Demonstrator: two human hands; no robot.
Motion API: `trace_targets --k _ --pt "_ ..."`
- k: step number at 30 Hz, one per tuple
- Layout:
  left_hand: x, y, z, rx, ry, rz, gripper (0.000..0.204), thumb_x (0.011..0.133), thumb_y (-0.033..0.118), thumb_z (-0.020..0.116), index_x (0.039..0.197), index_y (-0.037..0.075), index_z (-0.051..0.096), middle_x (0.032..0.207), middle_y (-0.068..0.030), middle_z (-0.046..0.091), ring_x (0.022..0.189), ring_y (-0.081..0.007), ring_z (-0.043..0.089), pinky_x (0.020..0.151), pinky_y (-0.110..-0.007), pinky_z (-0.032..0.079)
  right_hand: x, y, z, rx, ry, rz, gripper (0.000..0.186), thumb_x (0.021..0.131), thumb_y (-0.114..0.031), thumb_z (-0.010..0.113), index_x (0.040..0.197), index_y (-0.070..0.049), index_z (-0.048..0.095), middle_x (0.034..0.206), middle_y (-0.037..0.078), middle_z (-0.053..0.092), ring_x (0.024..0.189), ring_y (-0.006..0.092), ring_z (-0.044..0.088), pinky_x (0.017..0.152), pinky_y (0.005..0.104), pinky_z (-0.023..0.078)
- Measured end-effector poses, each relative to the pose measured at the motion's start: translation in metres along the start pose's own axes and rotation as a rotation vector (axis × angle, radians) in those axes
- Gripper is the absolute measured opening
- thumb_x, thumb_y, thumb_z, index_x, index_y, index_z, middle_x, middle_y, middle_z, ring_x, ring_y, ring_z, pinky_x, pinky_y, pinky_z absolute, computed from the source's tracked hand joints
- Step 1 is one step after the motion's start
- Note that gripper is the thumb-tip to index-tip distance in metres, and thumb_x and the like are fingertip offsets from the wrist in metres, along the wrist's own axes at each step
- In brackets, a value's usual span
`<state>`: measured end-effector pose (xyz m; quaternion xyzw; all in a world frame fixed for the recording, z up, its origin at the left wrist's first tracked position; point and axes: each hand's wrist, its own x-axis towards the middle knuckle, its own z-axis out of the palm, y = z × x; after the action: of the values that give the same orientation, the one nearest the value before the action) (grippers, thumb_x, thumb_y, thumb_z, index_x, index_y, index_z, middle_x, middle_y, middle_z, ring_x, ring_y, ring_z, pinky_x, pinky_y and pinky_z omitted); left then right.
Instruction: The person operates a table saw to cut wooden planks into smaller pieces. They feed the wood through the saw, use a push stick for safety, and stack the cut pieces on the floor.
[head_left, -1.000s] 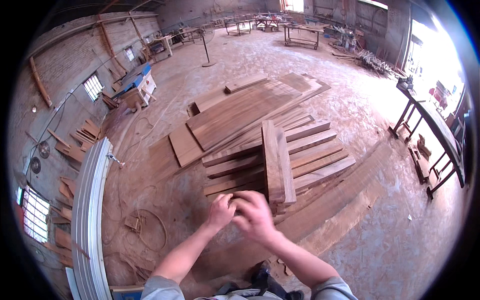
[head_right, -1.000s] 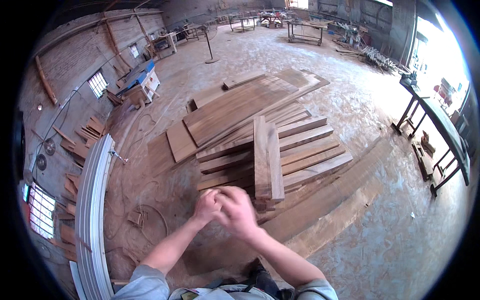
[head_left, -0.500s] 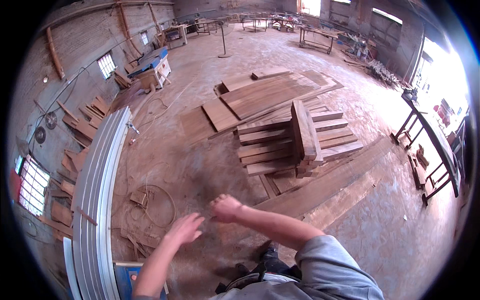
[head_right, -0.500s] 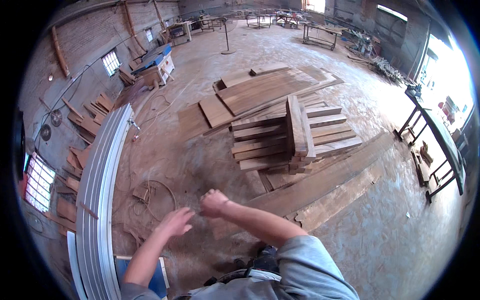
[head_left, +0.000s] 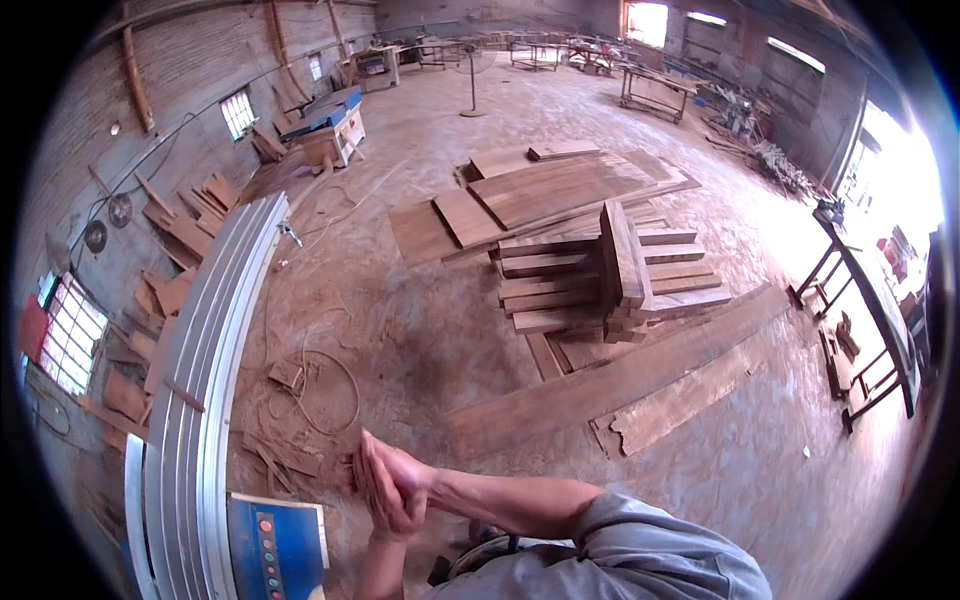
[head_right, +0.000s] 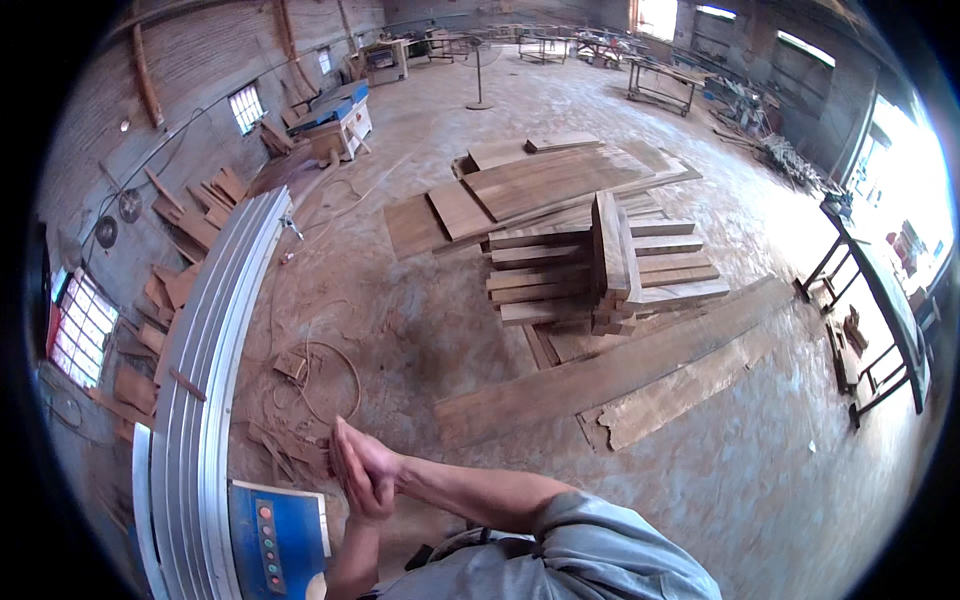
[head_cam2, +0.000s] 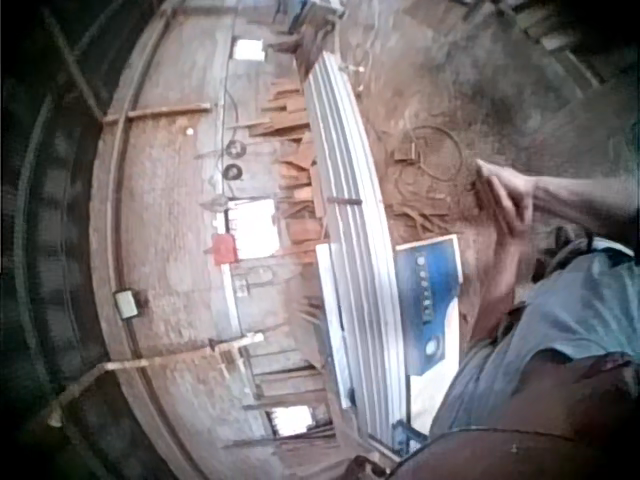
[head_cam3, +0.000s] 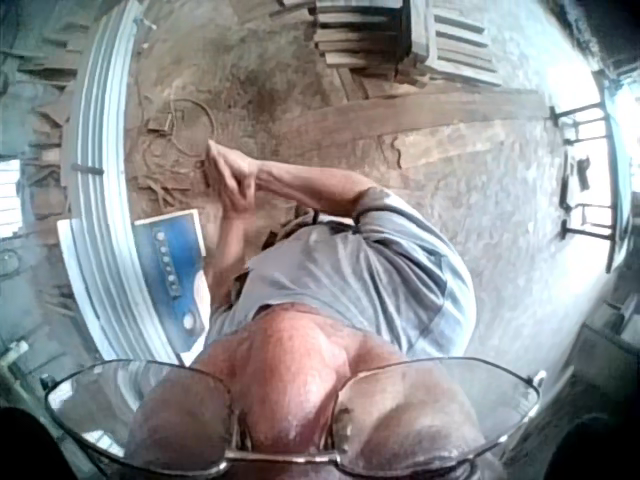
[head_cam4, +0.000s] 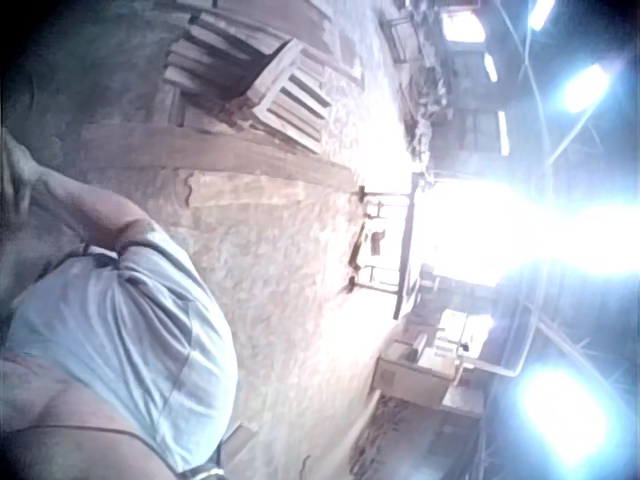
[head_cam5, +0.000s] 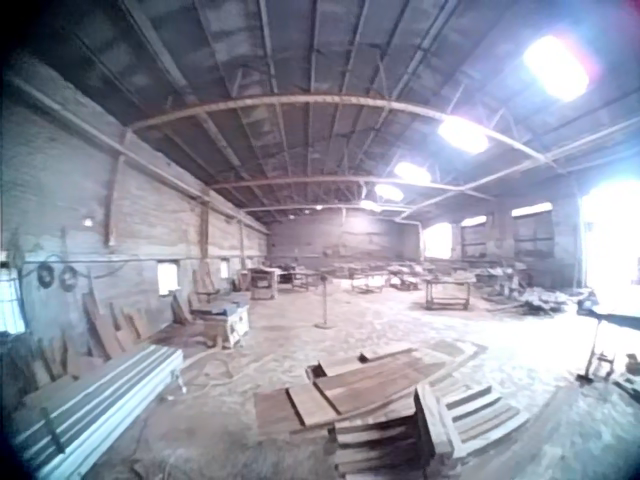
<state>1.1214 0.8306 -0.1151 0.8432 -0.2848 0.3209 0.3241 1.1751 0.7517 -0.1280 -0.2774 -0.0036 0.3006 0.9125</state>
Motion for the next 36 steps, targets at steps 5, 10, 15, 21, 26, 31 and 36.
trace_targets --k 5,10,15,21,26,31,36 --pt "-0.19 -0.048 0.004 0.138 -1.247 -1.061 0.076 0.089 0.042 0.058 0.146 -0.004 0.035 0.149 -0.0268 0.039 0.134 -0.0418 0.043 0.111 -0.047 0.037 -0.094 -0.098 -0.02 -0.226 -0.187 -0.064 0.05 0.104 -0.035 0.049 0.133 0.007 0.051 0.126 0.019 0.062 0.112 0.0273 0.063 0.098 0.0374 0.05" --pt "-0.386 0.002 -0.051 0.148 -1.322 -1.283 0.059 0.087 0.046 0.06 0.131 0.007 0.059 0.13 -0.0187 0.061 0.121 -0.0358 0.057 0.102 -0.046 0.045 -0.17 -0.129 -0.087 -0.755 0.476 -0.12 0.025 0.097 -0.017 0.057 0.075 -0.004 0.057 0.07 0.002 0.055 0.06 0.0116 0.051 0.053 0.0262 0.044" --pt "-0.443 0.073 -0.044 0.036 -1.045 -1.591 0.069 0.088 0.054 0.055 0.131 0.001 0.057 0.133 -0.0249 0.057 0.124 -0.0395 0.054 0.105 -0.045 0.043 -0.195 -0.059 -0.13 -0.574 0.466 0.162 0.027 0.098 -0.016 0.055 0.072 -0.007 0.053 0.061 0.007 0.055 0.047 0.0161 0.051 0.042 0.0299 0.044" --pt "-0.421 0.088 -0.011 -0.117 -0.814 -1.59 0.07 0.088 0.055 0.052 0.132 0.0 0.056 0.13 -0.0263 0.058 0.121 -0.0408 0.056 0.104 -0.046 0.043 -0.168 0.019 -0.103 -0.721 0.136 0.351 0.02 0.093 -0.014 0.066 0.075 -0.006 0.06 0.063 0.004 0.059 0.051 0.0122 0.053 0.047 0.028 0.045" --pt "-0.436 0.075 -0.021 -0.209 -0.557 -1.664 0.069 0.086 0.054 0.054 0.131 0.001 0.057 0.125 -0.0273 0.06 0.116 -0.0415 0.059 0.102 -0.046 0.045 -0.106 0.058 -0.058 -0.995 -0.053 0.299 0.023 0.094 -0.014 0.065 0.074 -0.005 0.062 0.058 0.001 0.055 0.049 0.0098 0.051 0.045 0.0266 0.043" --pt "-0.528 0.066 -0.064 -0.063 -0.659 -1.664 0.064 0.088 0.048 0.053 0.132 0.002 0.056 0.13 -0.0251 0.059 0.121 -0.0388 0.057 0.103 -0.046 0.045 -0.053 0.129 -0.018 -1.116 0.002 0.399 0.01 0.095 -0.013 0.061 0.091 -0.004 0.064 0.065 0.002 0.056 0.052 0.011 0.053 0.043 0.027 0.042" --pt "-0.676 0.089 -0.114 0.12 -0.157 -2.131 0.07 0.088 0.055 0.058 0.131 0.0 0.057 0.129 -0.0208 0.061 0.121 -0.036 0.058 0.103 -0.041 0.046 -0.009 0.206 0.011 -1.253 -0.155 0.599 0.024 0.093 -0.014 0.061 0.114 -0.002 0.062 0.073 0.003 0.059 0.058 0.0105 0.055 0.049 0.0262 0.045"
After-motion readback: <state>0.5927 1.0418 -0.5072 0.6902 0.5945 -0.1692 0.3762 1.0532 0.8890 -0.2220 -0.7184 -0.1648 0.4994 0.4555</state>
